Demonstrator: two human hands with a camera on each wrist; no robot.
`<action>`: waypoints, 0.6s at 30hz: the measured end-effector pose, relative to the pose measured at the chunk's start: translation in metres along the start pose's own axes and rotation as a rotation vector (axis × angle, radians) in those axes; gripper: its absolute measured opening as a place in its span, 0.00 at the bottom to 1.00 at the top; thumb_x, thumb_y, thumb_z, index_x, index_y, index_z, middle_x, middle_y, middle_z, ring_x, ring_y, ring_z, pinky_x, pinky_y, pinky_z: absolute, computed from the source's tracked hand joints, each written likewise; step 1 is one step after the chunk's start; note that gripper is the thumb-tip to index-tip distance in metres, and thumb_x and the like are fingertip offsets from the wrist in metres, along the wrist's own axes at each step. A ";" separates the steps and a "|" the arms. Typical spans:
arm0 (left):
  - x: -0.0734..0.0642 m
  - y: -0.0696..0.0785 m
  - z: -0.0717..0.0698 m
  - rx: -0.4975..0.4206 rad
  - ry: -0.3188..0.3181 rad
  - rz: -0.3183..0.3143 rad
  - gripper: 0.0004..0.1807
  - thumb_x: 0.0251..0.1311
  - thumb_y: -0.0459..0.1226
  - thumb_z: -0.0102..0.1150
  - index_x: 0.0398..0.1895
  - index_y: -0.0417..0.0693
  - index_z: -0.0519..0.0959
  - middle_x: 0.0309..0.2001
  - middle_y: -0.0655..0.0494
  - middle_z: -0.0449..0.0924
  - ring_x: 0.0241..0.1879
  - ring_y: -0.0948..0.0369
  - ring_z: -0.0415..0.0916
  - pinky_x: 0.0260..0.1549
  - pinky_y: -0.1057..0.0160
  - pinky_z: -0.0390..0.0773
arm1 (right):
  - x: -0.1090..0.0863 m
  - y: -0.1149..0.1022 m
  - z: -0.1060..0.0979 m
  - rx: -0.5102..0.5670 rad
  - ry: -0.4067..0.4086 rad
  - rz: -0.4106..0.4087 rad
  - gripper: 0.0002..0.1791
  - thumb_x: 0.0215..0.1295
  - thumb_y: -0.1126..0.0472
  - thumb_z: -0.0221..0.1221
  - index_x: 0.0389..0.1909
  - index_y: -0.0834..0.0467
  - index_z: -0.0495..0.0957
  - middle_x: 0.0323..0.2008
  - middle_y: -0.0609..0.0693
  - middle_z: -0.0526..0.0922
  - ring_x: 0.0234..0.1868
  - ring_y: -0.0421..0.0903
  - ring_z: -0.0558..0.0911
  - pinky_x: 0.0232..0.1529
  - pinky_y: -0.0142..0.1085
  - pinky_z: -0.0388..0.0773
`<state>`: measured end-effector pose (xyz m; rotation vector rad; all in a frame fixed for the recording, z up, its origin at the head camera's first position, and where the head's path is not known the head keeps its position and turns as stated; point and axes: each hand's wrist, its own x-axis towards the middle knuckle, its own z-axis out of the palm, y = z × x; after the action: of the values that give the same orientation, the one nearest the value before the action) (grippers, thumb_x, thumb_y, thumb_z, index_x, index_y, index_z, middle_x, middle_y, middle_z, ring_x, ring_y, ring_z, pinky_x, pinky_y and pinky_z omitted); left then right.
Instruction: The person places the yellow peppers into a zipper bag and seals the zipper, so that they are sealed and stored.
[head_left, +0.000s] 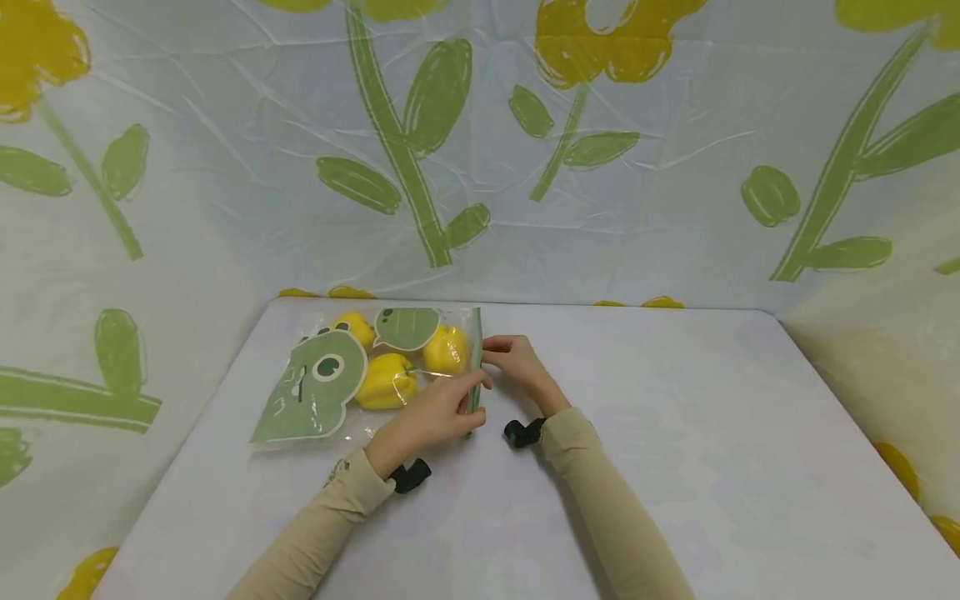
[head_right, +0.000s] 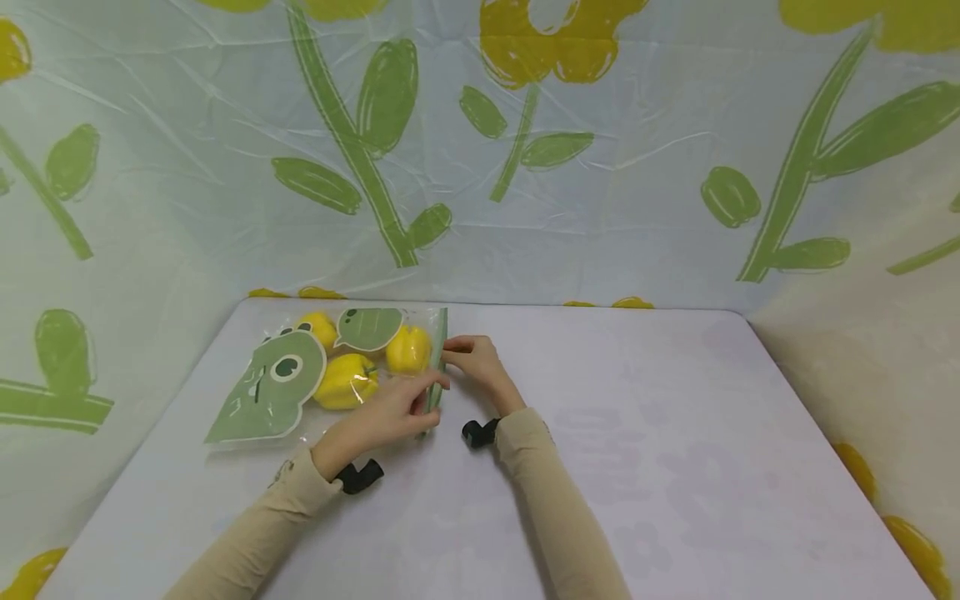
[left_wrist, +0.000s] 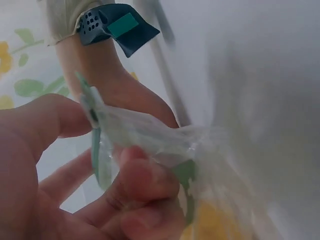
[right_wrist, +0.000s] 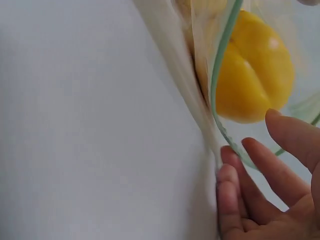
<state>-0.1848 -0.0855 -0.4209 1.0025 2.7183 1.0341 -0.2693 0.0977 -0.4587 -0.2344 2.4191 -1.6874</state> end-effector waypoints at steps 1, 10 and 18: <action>0.000 0.001 0.000 0.004 -0.004 -0.006 0.21 0.58 0.37 0.58 0.56 0.46 0.74 0.16 0.65 0.63 0.16 0.70 0.61 0.18 0.69 0.64 | -0.001 -0.001 -0.003 -0.015 -0.027 -0.006 0.18 0.65 0.57 0.63 0.51 0.64 0.83 0.49 0.55 0.85 0.55 0.51 0.79 0.59 0.46 0.70; -0.017 0.006 -0.017 -0.121 -0.030 -0.093 0.27 0.63 0.38 0.58 0.66 0.51 0.67 0.20 0.61 0.69 0.18 0.66 0.65 0.20 0.67 0.68 | -0.030 -0.030 -0.036 -0.178 -0.121 -0.083 0.22 0.69 0.56 0.59 0.58 0.65 0.76 0.49 0.58 0.82 0.52 0.55 0.80 0.53 0.47 0.76; -0.060 0.006 -0.012 -0.583 -0.126 -0.290 0.31 0.70 0.36 0.53 0.73 0.60 0.58 0.22 0.43 0.78 0.15 0.59 0.70 0.15 0.64 0.72 | -0.075 -0.051 -0.031 -0.272 -0.219 -0.115 0.17 0.70 0.54 0.57 0.33 0.65 0.82 0.28 0.58 0.85 0.26 0.50 0.78 0.30 0.35 0.73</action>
<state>-0.1373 -0.1248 -0.4176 0.5337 2.1585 1.5045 -0.2023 0.1259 -0.3963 -0.5746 2.4995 -1.2892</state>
